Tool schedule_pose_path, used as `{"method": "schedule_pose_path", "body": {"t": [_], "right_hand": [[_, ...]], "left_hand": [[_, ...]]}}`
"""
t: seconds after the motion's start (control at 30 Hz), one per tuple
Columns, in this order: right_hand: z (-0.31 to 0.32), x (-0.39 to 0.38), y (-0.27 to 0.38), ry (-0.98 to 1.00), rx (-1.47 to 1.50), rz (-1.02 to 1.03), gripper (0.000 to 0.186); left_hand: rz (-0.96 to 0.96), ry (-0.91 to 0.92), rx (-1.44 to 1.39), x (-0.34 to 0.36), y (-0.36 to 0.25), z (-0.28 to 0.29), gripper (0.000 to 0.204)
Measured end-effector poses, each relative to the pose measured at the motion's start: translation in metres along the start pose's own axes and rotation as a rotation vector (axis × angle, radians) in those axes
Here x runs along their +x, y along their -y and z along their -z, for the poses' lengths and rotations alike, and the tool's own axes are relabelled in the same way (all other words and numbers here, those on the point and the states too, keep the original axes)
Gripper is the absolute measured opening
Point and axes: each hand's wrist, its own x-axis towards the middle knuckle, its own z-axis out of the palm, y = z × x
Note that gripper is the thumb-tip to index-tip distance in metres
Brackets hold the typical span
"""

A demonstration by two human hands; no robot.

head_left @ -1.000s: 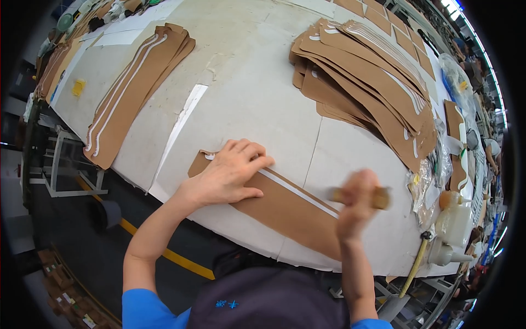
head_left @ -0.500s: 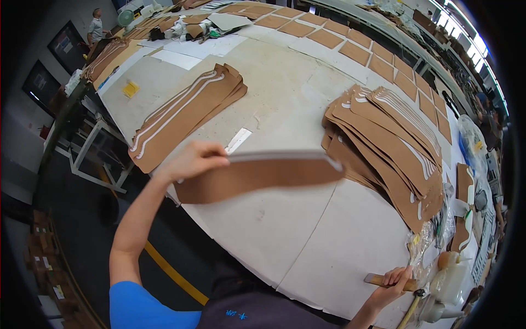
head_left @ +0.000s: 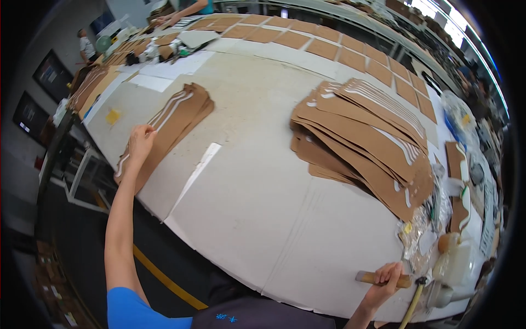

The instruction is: The recorder is folding the edges of leather pieces over adhesive strips and pressing them down with a hand tool.

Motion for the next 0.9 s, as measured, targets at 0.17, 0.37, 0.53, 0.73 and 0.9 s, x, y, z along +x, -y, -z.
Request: {"method": "schedule_pose_path", "body": {"t": [0.17, 0.37, 0.53, 0.73, 0.9], "right_hand": [[0.002, -0.004, -0.007, 0.185, 0.095, -0.08, 0.033], [0.023, -0.014, -0.001, 0.355, -0.307, -0.073, 0.041], [0.048, 0.02, 0.016, 0.339, -0.412, -0.045, 0.044], [0.066, 0.084, 0.01, 0.38, -0.633, 0.022, 0.05], [0.046, 0.16, -0.001, 0.425, -0.332, -0.323, 0.033]], "left_hand": [[-0.41, 0.332, -0.493, 0.004, -0.278, -0.068, 0.015], [-0.921, 0.244, -0.734, -0.049, -0.557, -0.141, 0.015], [-1.114, 0.045, -0.341, -0.046, -0.635, -0.173, 0.014], [-1.347, 0.09, -0.141, -0.046, -0.658, -0.171, 0.011], [-1.384, 0.023, -0.195, -0.048, -0.659, -0.175, 0.01]]}}
